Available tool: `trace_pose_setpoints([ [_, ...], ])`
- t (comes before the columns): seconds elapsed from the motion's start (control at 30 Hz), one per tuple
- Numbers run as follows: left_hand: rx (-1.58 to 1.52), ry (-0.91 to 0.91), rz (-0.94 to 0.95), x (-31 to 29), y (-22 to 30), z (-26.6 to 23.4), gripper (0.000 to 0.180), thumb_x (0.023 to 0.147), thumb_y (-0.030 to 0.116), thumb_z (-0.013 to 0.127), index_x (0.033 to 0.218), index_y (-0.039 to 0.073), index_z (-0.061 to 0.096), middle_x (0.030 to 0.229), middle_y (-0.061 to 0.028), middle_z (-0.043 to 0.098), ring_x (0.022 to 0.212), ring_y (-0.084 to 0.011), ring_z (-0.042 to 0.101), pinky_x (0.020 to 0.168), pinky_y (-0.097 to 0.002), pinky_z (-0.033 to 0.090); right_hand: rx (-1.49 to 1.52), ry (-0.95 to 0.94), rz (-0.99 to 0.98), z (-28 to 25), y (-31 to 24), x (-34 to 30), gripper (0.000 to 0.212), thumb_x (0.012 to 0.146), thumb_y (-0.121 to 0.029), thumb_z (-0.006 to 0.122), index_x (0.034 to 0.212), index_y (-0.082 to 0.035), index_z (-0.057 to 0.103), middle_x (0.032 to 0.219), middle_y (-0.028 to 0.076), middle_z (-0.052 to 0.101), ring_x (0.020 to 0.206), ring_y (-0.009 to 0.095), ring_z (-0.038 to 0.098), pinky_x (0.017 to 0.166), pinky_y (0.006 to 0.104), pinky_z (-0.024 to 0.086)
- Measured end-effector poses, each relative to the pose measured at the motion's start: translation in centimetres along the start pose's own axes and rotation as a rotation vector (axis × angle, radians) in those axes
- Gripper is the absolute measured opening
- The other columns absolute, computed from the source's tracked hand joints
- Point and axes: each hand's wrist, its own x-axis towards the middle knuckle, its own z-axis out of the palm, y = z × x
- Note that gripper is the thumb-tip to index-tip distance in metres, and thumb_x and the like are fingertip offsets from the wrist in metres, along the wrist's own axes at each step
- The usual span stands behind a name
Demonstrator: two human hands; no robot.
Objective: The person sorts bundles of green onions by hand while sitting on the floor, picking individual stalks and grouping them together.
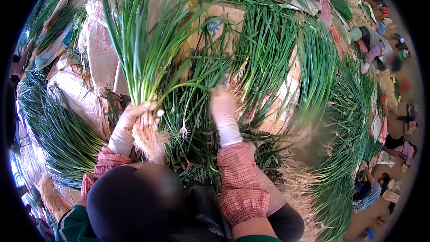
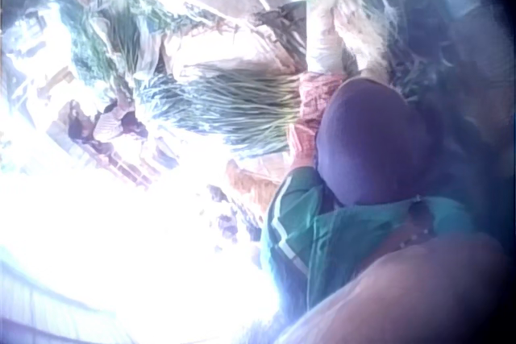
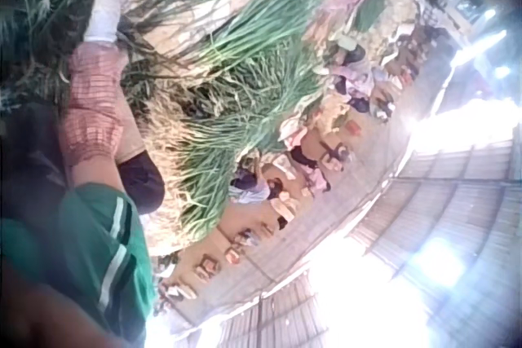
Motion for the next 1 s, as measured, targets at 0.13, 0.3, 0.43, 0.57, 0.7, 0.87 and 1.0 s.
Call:
trace_pose_setpoints([
  [0.13, -0.349, -0.098, -0.259, 2.4, -4.1, -3.6, 0.049, 0.087, 0.011, 0.057, 0.126, -0.011, 0.039, 0.126, -0.0263, 0.048, 0.088, -0.0133, 0.059, 0.074, -0.0209, 0.051, -0.273, 0.071, 0.368, -3.3, 4.2, 0.2, 0.034, 0.086, -0.029, 0.060, 0.102, 0.000, 0.065, 0.089, 0.017, 0.068, 0.074, 0.025, 0.066, 0.067, 0.0369, 0.052],
  [0.3, -0.400, -0.469, -0.294, 1.0, -2.9, -2.9, 0.059, 0.078, 0.008, 0.061, 0.130, -0.002, 0.035, 0.102, -0.0092, 0.053, 0.086, -0.0159, 0.054, 0.079, -0.0299, 0.047, 0.281, 0.176, 0.135, -3.7, 5.4, -1.3, 0.022, 0.084, -0.018, 0.062, 0.090, 0.003, 0.066, 0.077, 0.012, 0.066, 0.056, 0.013, 0.057, 0.052, 0.0304, 0.047],
  [0.43, -0.220, -0.358, -0.215, 1.8, -2.6, 2.1, 0.027, 0.078, 0.005, 0.064, 0.103, 0.002, 0.055, 0.085, -0.0074, 0.060, 0.103, -0.0250, 0.058, 0.086, -0.0360, 0.049, 0.232, 0.195, -0.257, -3.1, 1.1, -8.0, 0.014, 0.087, -0.018, 0.060, 0.082, -0.005, 0.063, 0.061, 0.002, 0.058, 0.048, 0.008, 0.051, 0.042, 0.0243, 0.041],
  [0.57, -0.024, -0.248, -0.307, 2.5, -4.3, 1.4, 0.026, 0.080, 0.006, 0.064, 0.103, -0.002, 0.057, 0.088, -0.0158, 0.065, 0.081, -0.0278, 0.067, 0.070, -0.0364, 0.055, 0.582, -0.186, 0.009, -0.8, -1.6, -11.1, 0.031, 0.091, -0.031, 0.057, 0.087, 0.000, 0.063, 0.062, 0.004, 0.058, 0.054, 0.013, 0.051, 0.055, 0.0294, 0.044],
  [0.7, 0.108, -0.267, -0.362, 2.9, -5.0, 1.6, 0.023, 0.080, 0.008, 0.067, 0.098, -0.002, 0.057, 0.077, -0.0140, 0.064, 0.068, -0.0248, 0.067, 0.069, -0.0354, 0.056, 0.642, 0.105, 0.019, 3.5, -2.4, -6.8, 0.026, 0.088, -0.023, 0.059, 0.089, 0.002, 0.062, 0.071, 0.014, 0.063, 0.065, 0.022, 0.060, 0.063, 0.0318, 0.045],
  [0.87, 0.279, -0.215, -0.288, 2.9, -5.0, 1.4, 0.026, 0.076, 0.004, 0.072, 0.097, -0.003, 0.059, 0.077, -0.0127, 0.065, 0.063, -0.0207, 0.065, 0.059, -0.0298, 0.055, 0.936, -0.075, 0.347, 5.7, -2.2, -6.2, 0.016, 0.088, -0.011, 0.054, 0.087, 0.003, 0.063, 0.071, 0.007, 0.064, 0.059, 0.018, 0.056, 0.056, 0.0283, 0.044],
  [1.0, 0.212, -0.152, -0.279, 3.5, -6.1, 0.9, 0.028, 0.075, 0.003, 0.073, 0.099, -0.004, 0.060, 0.079, -0.0135, 0.066, 0.066, -0.0211, 0.066, 0.060, -0.0293, 0.055, 1.175, -0.229, 0.484, 8.7, -0.4, -6.1, 0.015, 0.091, -0.008, 0.046, 0.091, -0.001, 0.060, 0.066, -0.001, 0.054, 0.054, 0.013, 0.050, 0.053, 0.0252, 0.042],
])
